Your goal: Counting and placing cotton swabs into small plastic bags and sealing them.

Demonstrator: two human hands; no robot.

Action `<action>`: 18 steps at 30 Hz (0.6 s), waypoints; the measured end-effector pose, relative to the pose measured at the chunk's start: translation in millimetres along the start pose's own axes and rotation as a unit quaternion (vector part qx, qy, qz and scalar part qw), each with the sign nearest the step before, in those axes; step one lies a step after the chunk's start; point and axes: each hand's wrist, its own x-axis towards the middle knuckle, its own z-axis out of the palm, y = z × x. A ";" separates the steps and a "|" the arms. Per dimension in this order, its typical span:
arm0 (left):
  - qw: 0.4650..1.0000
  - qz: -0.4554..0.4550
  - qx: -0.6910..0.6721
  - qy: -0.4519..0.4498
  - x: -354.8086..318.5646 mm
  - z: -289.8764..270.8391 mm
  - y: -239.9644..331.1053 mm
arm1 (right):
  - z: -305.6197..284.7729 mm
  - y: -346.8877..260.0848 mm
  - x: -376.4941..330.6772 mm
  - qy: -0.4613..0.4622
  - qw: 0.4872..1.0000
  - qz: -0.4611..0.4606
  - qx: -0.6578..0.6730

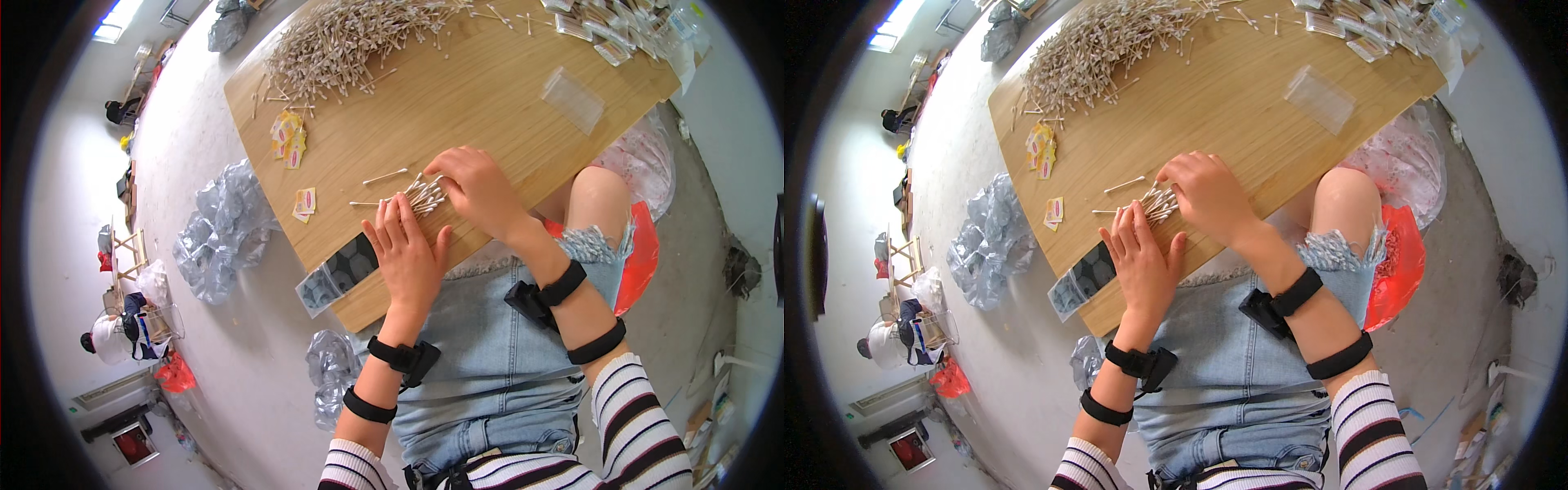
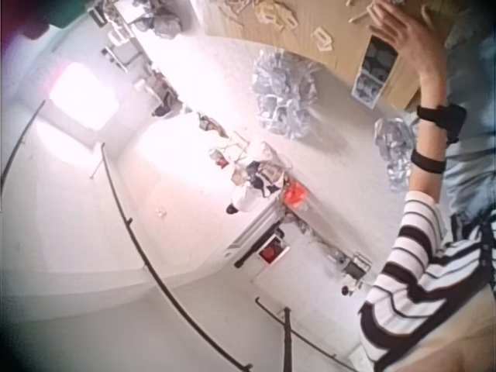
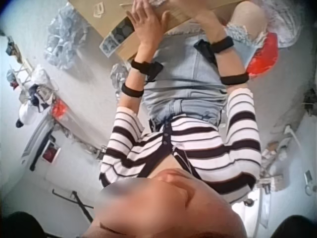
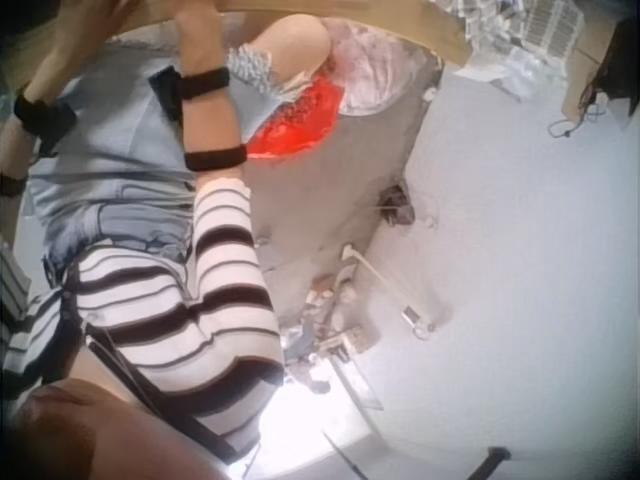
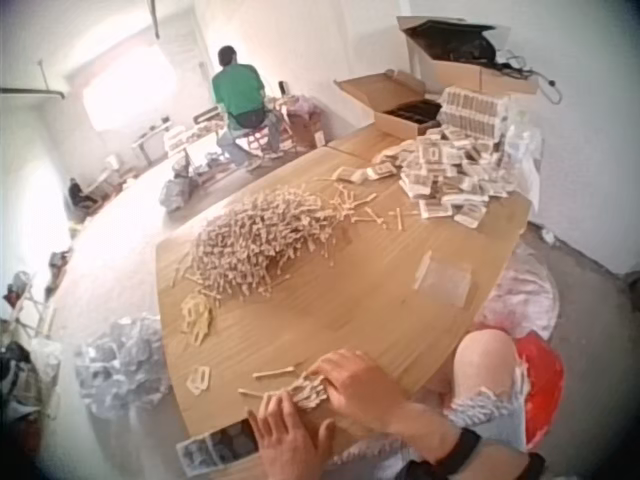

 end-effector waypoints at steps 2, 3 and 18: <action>1.000 0.004 -0.001 0.004 -2.1 -0.2 4.8 | 6.9 3.5 -1.6 0.008 0.998 -0.059 -0.017; 1.000 0.006 -0.001 0.009 -3.3 0.2 7.8 | 7.3 5.3 -3.1 0.007 0.998 -0.059 -0.018; 0.997 0.033 0.032 -0.055 -23.3 1.9 11.0 | -0.6 14.6 4.3 0.040 0.973 -0.109 -0.200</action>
